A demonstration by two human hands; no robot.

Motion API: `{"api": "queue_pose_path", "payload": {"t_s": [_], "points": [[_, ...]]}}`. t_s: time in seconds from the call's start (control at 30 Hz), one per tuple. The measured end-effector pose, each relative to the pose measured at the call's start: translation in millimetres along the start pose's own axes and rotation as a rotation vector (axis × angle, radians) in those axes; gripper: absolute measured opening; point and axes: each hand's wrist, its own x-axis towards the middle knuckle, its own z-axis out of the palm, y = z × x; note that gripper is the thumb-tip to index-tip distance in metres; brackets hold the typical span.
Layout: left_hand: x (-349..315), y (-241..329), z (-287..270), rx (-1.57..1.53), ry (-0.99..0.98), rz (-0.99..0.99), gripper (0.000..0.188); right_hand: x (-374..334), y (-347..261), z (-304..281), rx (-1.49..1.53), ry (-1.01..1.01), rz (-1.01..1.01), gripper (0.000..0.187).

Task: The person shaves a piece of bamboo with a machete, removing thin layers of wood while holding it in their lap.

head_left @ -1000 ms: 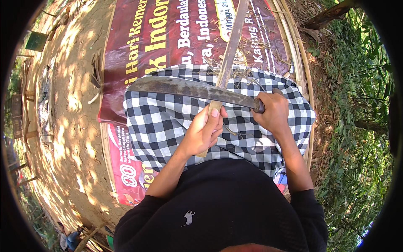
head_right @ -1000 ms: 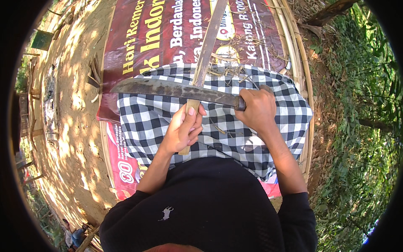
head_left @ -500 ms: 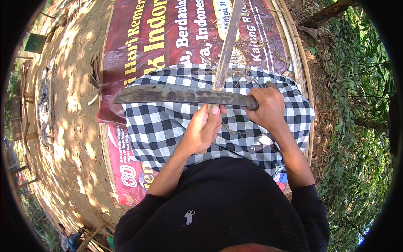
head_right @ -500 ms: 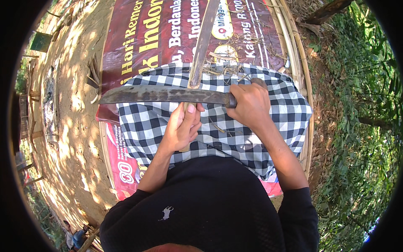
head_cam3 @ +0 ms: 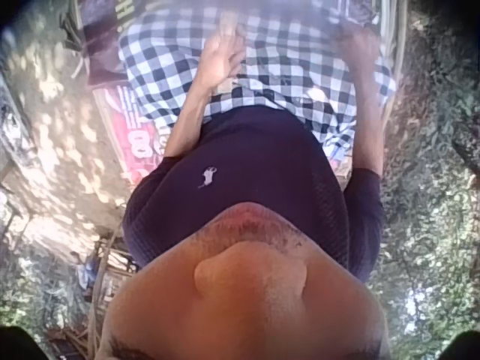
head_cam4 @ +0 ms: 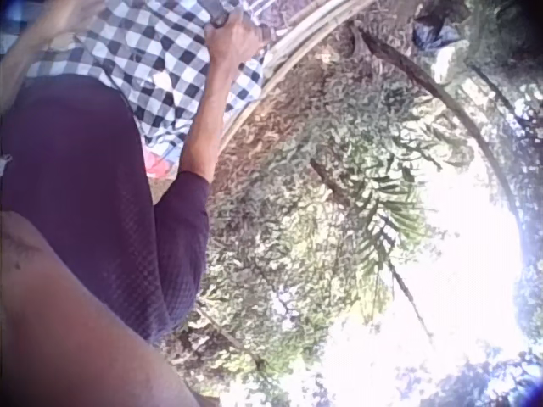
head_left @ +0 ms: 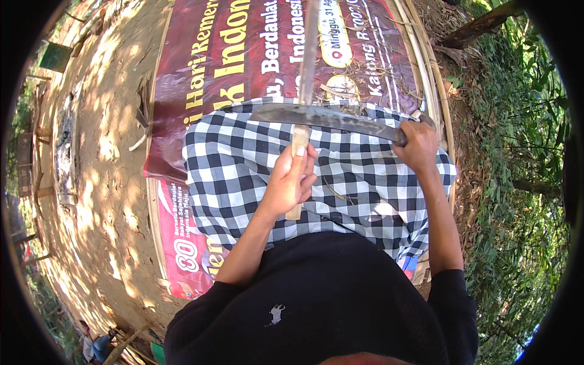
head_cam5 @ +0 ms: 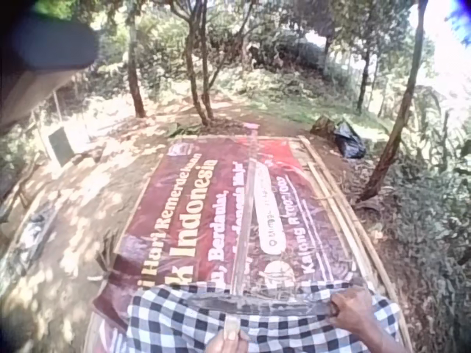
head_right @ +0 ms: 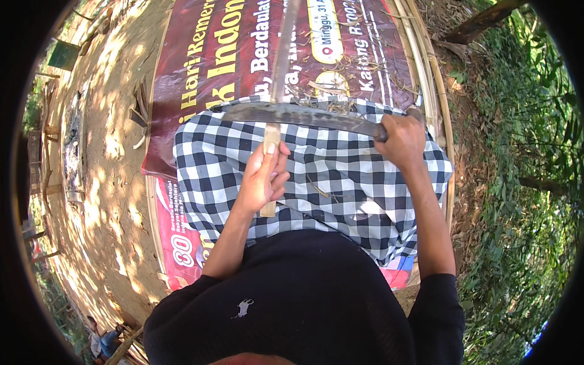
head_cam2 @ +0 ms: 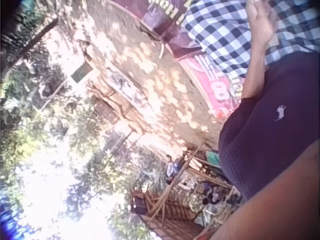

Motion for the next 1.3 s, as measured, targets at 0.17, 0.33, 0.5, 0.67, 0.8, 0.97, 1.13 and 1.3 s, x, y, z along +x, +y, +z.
{"api": "queue_pose_path", "payload": {"t_s": [0.17,0.33,0.5,0.67,0.8,0.97,1.13,1.3], "points": [[-7,5,11,0.066,-0.013,0.075,0.037,7,-62,-7,0.121,-0.019,-0.009,0.021],[-20,-2,20,0.111,-0.152,0.012,0.04,27,-84,-19,0.19,0.057,-0.12,0.024],[-18,-5,10,0.107,-0.138,-0.01,0.04,29,-14,-16,0.017,0.137,-0.048,0.018],[-9,-20,12,0.09,-0.118,-0.061,0.04,12,-77,0,0.021,0.022,-0.077,0.018],[-26,-18,6,0.137,-0.152,-0.06,0.039,20,-31,3,0.083,0.136,-0.094,0.019],[-23,-22,4,0.04,-0.095,-0.1,0.039,33,5,-19,-0.142,-0.009,0.596,0.017],[-19,-19,5,0.055,-0.174,-0.11,0.041,6,-63,-9,0.127,0.028,0.179,0.018],[-17,-12,13,0.188,-0.158,-0.029,0.041,6,-81,-13,0.088,0.037,0.002,0.018]]}}
